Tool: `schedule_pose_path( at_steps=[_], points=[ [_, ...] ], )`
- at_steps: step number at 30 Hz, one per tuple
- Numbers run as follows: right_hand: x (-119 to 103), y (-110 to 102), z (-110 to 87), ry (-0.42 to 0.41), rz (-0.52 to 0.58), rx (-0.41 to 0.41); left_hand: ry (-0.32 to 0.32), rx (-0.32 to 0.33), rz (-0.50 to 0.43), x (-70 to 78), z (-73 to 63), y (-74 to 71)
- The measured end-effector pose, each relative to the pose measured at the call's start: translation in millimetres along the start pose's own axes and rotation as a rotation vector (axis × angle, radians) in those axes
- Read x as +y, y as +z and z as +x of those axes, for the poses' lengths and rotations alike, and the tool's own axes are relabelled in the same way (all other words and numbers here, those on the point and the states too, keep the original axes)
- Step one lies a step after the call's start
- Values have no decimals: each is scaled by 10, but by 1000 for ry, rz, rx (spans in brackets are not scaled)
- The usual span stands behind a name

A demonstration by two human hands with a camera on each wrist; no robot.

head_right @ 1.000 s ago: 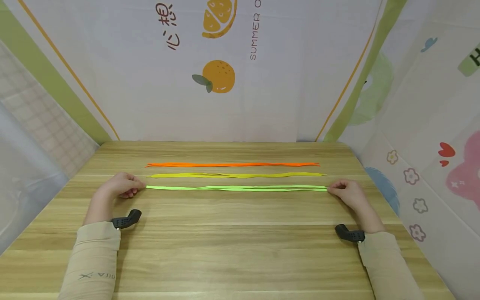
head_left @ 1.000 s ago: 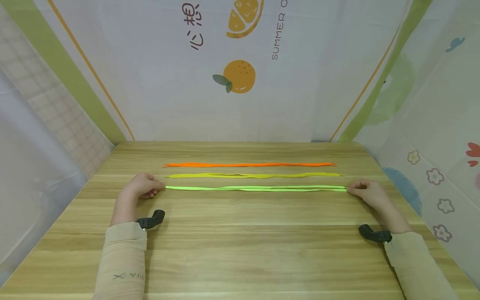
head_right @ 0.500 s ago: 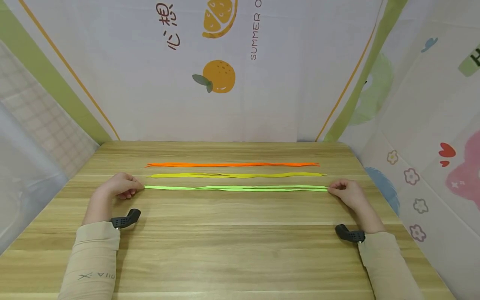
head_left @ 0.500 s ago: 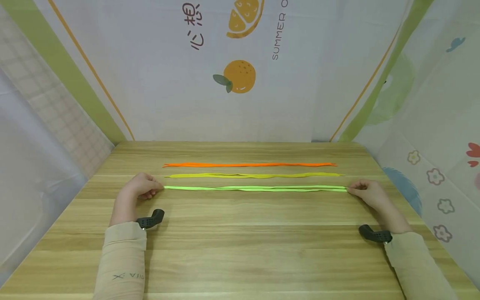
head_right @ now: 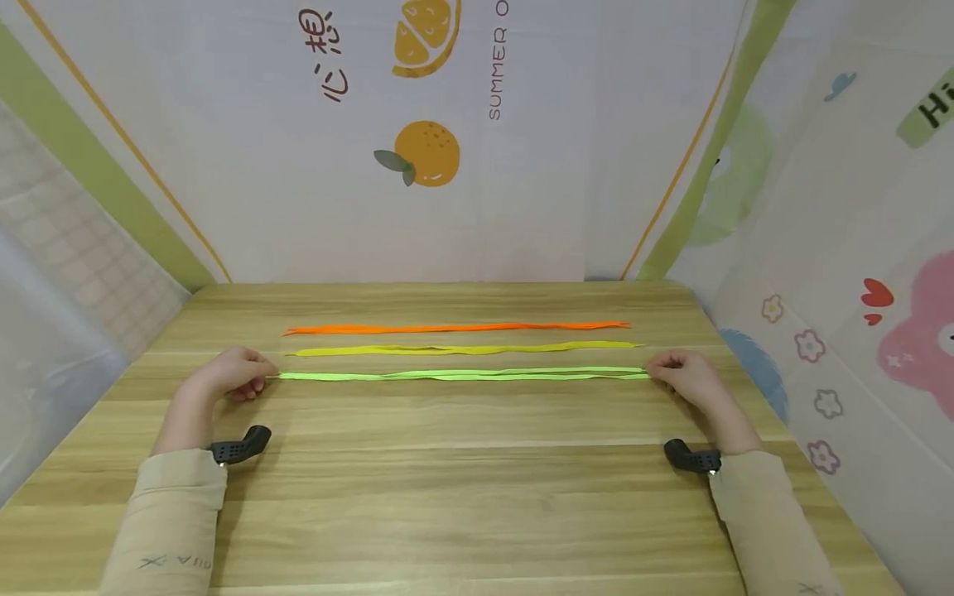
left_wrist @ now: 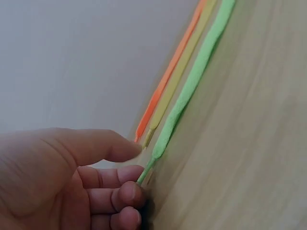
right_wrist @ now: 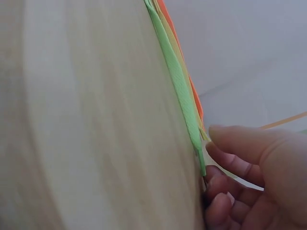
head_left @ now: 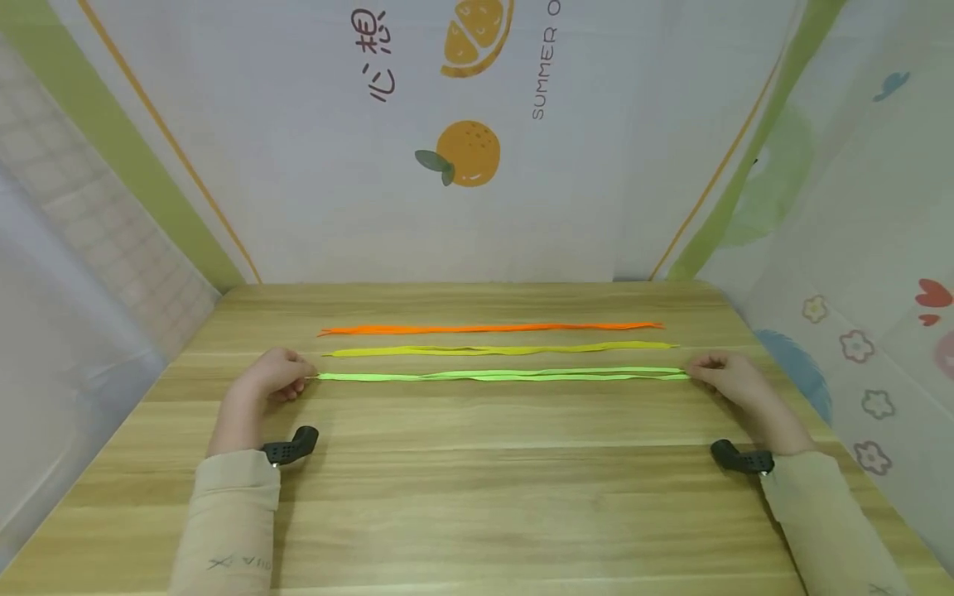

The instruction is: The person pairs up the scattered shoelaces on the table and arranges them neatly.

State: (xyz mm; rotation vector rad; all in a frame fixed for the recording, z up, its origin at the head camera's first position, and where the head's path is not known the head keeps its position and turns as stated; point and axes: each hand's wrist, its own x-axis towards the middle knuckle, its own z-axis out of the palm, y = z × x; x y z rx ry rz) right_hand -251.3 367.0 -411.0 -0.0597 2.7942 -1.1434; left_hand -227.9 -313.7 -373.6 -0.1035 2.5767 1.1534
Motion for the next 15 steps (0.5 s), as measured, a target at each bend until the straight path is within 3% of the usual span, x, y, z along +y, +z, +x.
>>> schedule_pose_path(
  at_steps=[4, 9, 15],
  points=[
    [-41, -11, 1, 21, 81, -16, 4, -3, 25, 26, 16, -12],
    [-82, -41, 15, -17, 40, -12, 36, 21, 101, 47, 57, -34],
    [-209, -78, 54, -145, -84, 133, 110, 124, 275, 136, 146, -75]
  ],
)
